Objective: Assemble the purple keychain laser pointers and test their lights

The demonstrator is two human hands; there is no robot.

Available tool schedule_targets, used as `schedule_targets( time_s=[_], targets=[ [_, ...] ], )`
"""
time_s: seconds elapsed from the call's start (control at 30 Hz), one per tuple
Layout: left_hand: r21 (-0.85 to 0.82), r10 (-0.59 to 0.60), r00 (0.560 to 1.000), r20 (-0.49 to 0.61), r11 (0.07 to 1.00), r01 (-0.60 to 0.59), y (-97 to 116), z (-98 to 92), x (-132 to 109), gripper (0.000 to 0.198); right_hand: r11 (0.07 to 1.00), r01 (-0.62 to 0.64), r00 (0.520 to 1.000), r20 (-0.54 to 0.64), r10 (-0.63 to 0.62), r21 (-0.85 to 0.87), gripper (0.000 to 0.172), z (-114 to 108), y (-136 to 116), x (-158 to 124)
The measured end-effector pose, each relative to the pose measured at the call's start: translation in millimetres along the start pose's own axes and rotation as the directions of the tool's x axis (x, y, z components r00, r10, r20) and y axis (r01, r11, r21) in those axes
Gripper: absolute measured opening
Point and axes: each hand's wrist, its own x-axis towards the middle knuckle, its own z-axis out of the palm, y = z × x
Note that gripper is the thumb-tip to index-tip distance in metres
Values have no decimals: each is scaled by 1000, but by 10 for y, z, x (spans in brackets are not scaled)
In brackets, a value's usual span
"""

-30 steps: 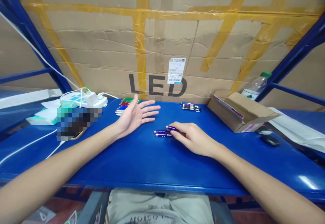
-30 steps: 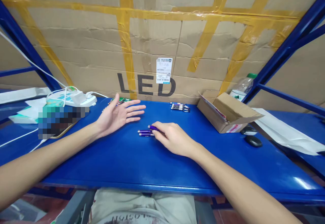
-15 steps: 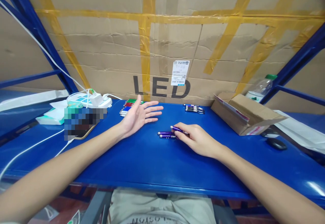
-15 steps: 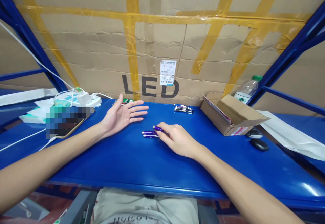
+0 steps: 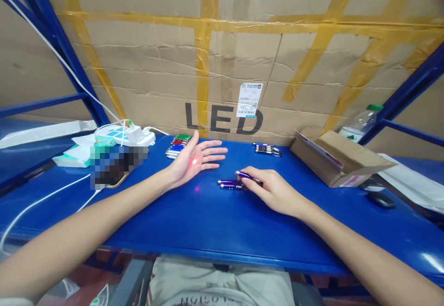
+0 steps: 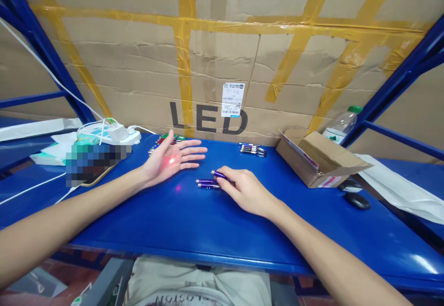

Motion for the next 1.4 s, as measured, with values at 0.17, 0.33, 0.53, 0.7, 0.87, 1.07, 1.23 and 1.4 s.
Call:
schedule_targets(
  time_s=[0.17,0.33,0.53,0.7,0.87,1.07,1.23,1.4],
  targets=[
    [-11,-1,1000,14,1000,1,-12,-14,10,84,999,27,999,41,-28,27,28,-4,-8,-3],
    [-1,-1,1000,9,1000,1,-10,-11,7,84,1000,-4,1000,13,4,3,29,-12,5,4],
    [-16,-9,1000,29,1000,10,-26,-22,16,85,1000,15,999,37,-15,-12,28,-10,7,6],
    [-26,-16,998,55,1000,17,-25,-32,11,86,1000,-3,1000,10,2,15,30,-1,-9,1],
    [-15,-21,998,59,1000,22,-14,-23,4,85,1000,-13,999,34,14,-26,30,-13,13,12],
    [-2,-19,998,64,1000,19,-12,-19,7,85,999,28,991,129,-23,-42,31,-7,-29,9],
    [1,-18,996,82,1000,18,-18,-18,1,87,1000,20,997,78,-19,-15,31,-3,-31,7],
    [0,-19,994,104,1000,19,-24,-27,-6,89,998,-45,998,33,47,-45,32,-9,-10,5]
  ],
)
